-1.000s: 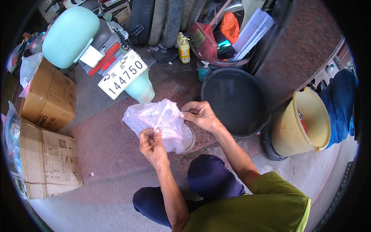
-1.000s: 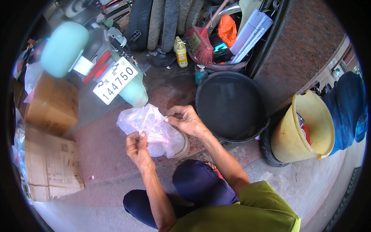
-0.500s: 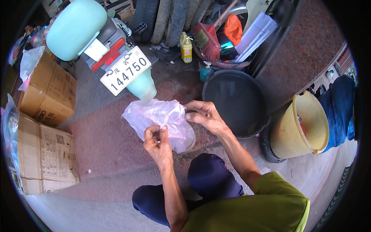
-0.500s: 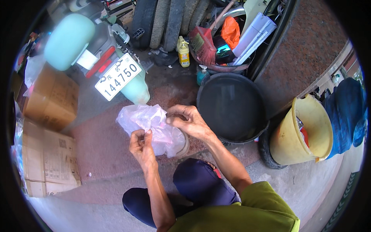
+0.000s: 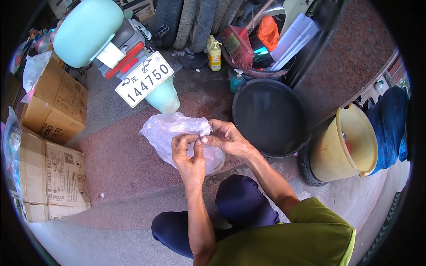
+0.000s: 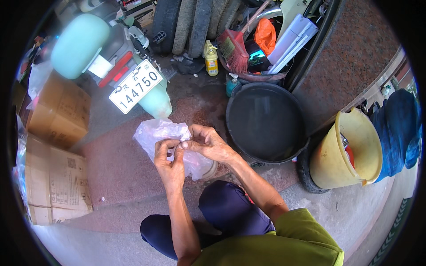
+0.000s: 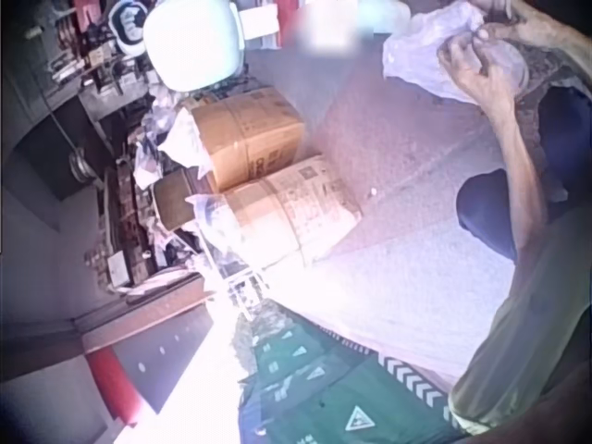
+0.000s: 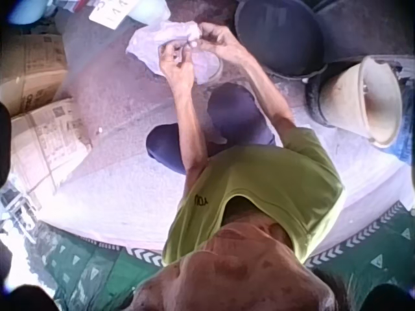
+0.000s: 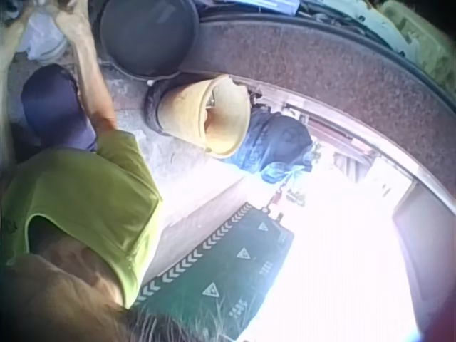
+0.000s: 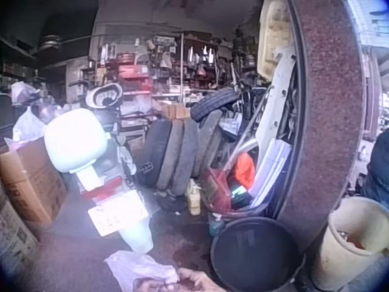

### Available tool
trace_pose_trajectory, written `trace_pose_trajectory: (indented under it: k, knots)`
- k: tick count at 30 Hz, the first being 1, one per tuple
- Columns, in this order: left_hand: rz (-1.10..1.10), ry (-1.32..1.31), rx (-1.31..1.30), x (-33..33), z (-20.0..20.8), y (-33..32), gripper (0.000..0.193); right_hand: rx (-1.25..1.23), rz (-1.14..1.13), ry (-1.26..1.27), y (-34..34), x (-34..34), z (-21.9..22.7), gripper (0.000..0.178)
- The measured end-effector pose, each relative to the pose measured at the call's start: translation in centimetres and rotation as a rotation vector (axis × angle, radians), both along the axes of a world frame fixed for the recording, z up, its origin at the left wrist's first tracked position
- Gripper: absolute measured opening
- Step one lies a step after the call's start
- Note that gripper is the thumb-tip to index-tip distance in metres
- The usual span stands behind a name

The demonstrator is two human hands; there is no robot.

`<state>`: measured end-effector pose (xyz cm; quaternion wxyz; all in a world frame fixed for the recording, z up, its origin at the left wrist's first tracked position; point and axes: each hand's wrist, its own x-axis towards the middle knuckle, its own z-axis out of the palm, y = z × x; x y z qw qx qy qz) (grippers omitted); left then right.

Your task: The person picks up a pink plastic bag from a cluttered area, moves to a scooter, and repeatedly opens, closes, and manipulates the bag while squatting. The bag is handled by hand without any tools.

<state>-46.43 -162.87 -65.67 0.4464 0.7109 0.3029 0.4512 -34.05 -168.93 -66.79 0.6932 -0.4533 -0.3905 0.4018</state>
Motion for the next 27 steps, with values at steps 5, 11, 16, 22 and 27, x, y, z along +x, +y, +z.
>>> trace_pose_trajectory:
  k: [5,11,16,22,27]
  knots:
    - [-0.05,-0.007,-0.25,-0.4,-0.1,-0.3,0.007,-0.068,-0.113,-0.067,0.3,1.3,-1.3,0.012]
    - [0.095,-0.227,-0.431,0.1,-1.3,0.0,0.018,-0.056,-0.104,-0.057,0.3,0.1,-0.7,0.01]
    - [-0.077,-0.348,-0.523,0.6,-1.7,-0.4,0.015,-0.215,-0.373,-0.434,0.9,-0.7,-1.2,0.014]
    - [0.096,-0.514,-0.646,2.2,-5.5,1.6,0.029,-0.068,-0.276,-0.619,1.0,-3.4,-1.3,0.016]
    - [0.139,-0.37,-0.636,2.8,-6.1,0.5,0.041,-0.084,-0.334,-0.551,1.1,-3.5,-2.8,0.011]
